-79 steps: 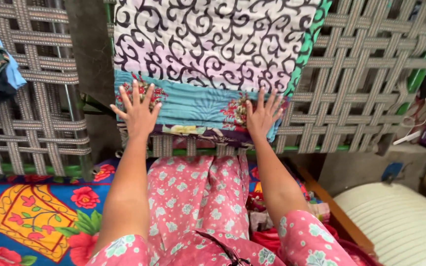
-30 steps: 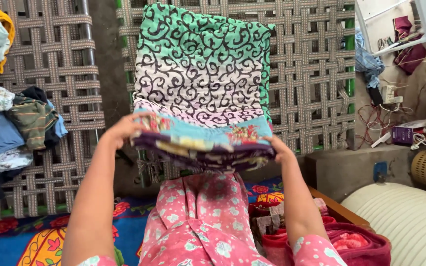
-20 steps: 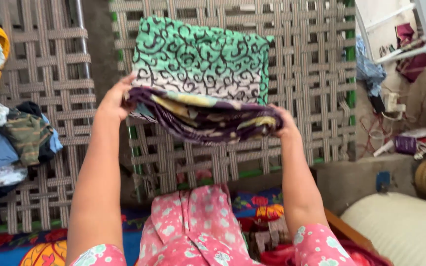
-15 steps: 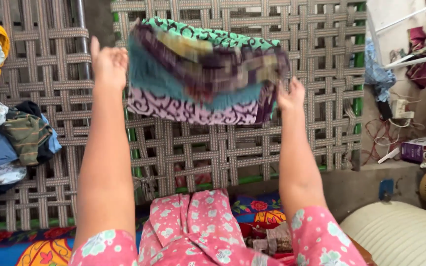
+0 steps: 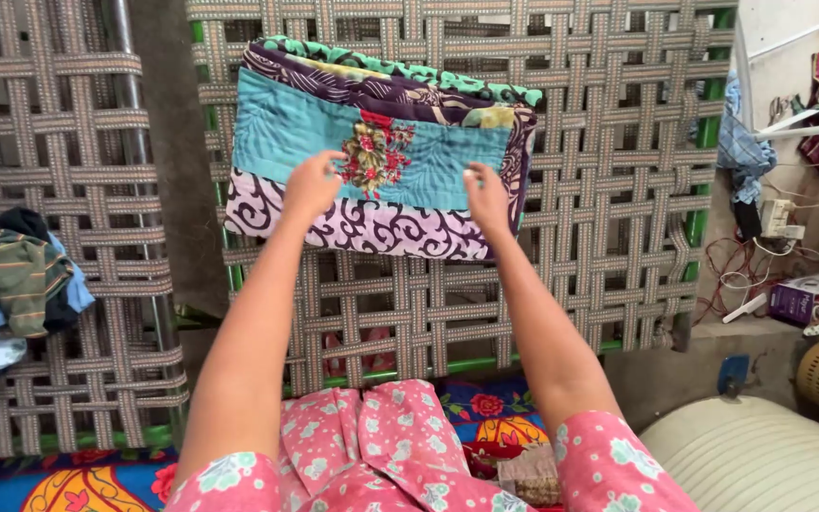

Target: The person folds a patterned cloth by hand on a woven cot, repeatedly bringing the edges together and smoothing the surface. They then place the folded cloth onto a stack of other textiles on a nearby bed.

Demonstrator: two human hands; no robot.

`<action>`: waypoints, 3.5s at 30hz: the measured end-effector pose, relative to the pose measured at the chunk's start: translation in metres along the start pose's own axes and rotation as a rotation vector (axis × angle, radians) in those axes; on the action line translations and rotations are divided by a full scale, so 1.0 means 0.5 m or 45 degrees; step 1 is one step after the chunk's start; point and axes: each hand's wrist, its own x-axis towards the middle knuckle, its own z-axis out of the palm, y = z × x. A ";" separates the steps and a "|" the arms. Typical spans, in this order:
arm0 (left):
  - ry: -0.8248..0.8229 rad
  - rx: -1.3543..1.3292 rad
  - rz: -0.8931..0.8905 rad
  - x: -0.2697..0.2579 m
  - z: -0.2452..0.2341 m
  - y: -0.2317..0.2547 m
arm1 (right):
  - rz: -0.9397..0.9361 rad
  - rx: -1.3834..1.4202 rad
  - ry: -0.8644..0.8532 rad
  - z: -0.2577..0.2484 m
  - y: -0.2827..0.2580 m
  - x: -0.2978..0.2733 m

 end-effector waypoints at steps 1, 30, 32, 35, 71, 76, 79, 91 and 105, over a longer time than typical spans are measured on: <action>-0.008 0.081 0.158 0.010 0.017 0.001 | -0.150 -0.184 -0.040 0.015 -0.016 -0.003; 0.387 0.394 0.290 0.232 0.036 0.244 | -0.418 -0.282 0.160 0.093 -0.288 0.178; 0.314 0.083 0.334 0.203 0.037 0.245 | -0.776 -0.638 0.228 0.124 -0.248 0.171; 0.292 0.467 0.660 0.173 0.093 0.172 | -0.542 -0.919 -0.162 0.163 -0.202 0.103; 0.221 0.221 -0.424 0.105 -0.086 -0.131 | 0.359 -0.566 0.350 0.011 0.031 0.097; 0.308 0.211 -0.388 0.129 -0.094 -0.167 | 0.387 -0.481 0.306 -0.047 -0.020 0.073; 0.266 0.222 -0.434 0.120 -0.091 -0.145 | 0.339 -0.252 0.207 -0.074 -0.010 0.080; 0.241 0.362 -0.383 0.012 -0.070 -0.087 | 0.375 0.235 0.012 -0.067 -0.038 -0.015; 0.369 0.421 -0.035 -0.176 -0.007 -0.151 | 0.242 -0.373 -0.001 -0.059 -0.066 -0.131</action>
